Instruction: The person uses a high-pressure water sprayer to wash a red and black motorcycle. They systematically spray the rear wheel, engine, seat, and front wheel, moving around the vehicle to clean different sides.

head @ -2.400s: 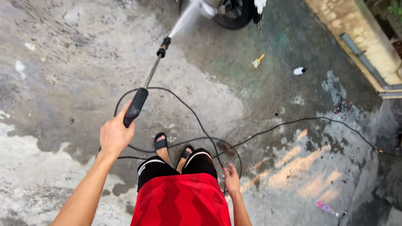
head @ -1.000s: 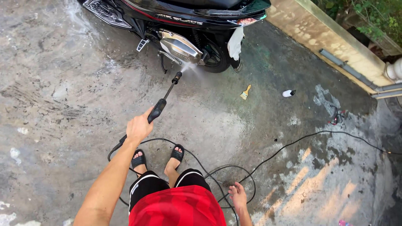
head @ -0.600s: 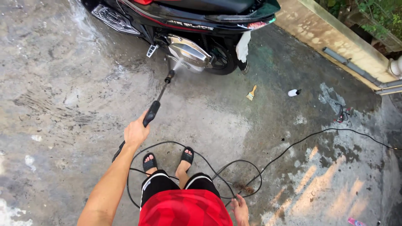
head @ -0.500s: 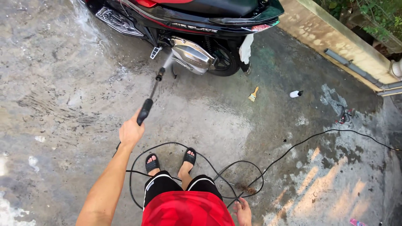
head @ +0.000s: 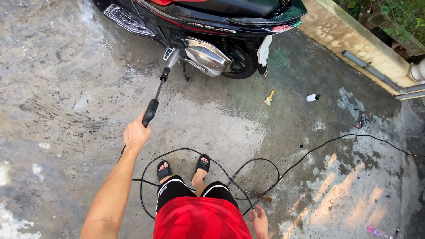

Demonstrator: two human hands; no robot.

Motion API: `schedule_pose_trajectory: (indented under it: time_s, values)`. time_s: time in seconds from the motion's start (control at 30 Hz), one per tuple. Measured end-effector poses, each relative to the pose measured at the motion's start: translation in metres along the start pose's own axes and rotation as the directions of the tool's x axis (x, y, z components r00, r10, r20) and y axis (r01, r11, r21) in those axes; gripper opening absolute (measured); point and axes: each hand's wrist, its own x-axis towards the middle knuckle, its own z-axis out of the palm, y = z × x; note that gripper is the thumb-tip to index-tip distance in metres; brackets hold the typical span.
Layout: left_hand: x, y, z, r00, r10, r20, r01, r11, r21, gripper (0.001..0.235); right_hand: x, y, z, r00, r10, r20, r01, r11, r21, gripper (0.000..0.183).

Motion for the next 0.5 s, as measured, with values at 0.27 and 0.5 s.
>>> schedule_pose_trajectory:
  time_s: [0.27,0.5]
  values:
    - [-0.003,0.022,0.002,1.0,0.013,-0.012,-0.013,1.0,-0.024,0.068,-0.006,-0.009,-0.002,1.0,0.002,-0.014,-0.002,1.0,0.012,0.048]
    - [0.002,0.055,-0.01,0.999,0.026,-0.036,-0.029,0.994,-0.11,0.067,-0.003,0.005,-0.003,1.0,0.013,0.006,-0.013,1.0,0.005,0.048]
